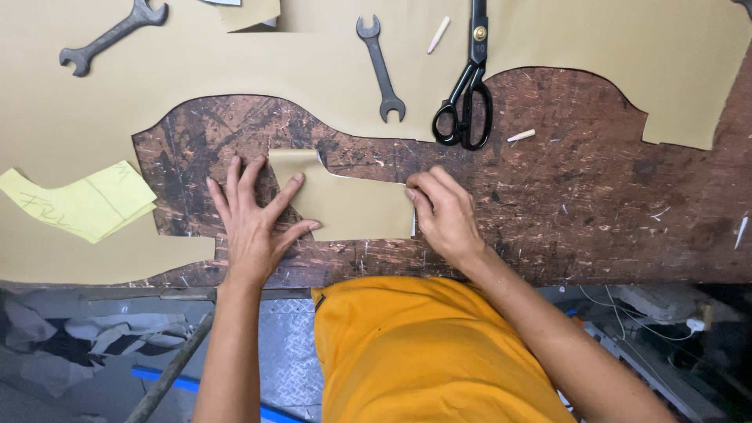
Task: The person uses shears to cut a yellow paper template and a white paper pattern on a workbench. They align the pieces, trim edges, and separate the cut shapes.
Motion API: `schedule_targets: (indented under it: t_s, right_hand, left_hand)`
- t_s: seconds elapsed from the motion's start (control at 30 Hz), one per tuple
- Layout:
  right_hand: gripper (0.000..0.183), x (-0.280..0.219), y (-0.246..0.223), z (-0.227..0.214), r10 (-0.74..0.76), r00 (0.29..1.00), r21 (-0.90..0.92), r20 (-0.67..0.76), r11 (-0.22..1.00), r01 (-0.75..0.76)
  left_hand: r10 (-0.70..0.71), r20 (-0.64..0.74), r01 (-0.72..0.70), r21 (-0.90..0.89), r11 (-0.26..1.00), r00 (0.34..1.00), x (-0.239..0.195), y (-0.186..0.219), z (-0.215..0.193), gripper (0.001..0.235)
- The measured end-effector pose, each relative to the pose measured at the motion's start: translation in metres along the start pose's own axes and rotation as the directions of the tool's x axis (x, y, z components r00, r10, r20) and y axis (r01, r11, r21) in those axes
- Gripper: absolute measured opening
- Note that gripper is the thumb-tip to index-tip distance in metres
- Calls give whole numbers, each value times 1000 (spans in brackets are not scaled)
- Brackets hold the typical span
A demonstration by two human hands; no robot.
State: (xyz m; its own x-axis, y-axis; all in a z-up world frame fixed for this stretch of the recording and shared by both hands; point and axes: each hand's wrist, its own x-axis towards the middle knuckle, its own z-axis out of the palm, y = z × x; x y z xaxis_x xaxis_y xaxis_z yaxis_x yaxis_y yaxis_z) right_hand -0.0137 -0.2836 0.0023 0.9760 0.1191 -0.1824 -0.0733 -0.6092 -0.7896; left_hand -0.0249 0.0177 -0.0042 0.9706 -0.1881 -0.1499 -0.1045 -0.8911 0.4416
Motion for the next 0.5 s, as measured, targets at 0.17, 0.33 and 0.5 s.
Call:
schedule_targets:
  t_s: [0.17, 0.33, 0.5]
  right_hand:
    - [25, 1, 0, 2, 159, 975, -55, 153, 987, -152]
    - [21, -6, 5, 5, 145, 960, -196, 240, 976, -98]
    - [40, -9, 1, 1, 140, 963, -94, 231, 988, -121]
  left_hand:
    - [13, -22, -13, -15, 1000, 1000, 1, 5, -10, 68]
    - [171, 176, -183, 58, 981, 969, -8, 38, -16, 90]
    - [181, 266, -203, 57, 977, 947, -24, 59, -1, 99]
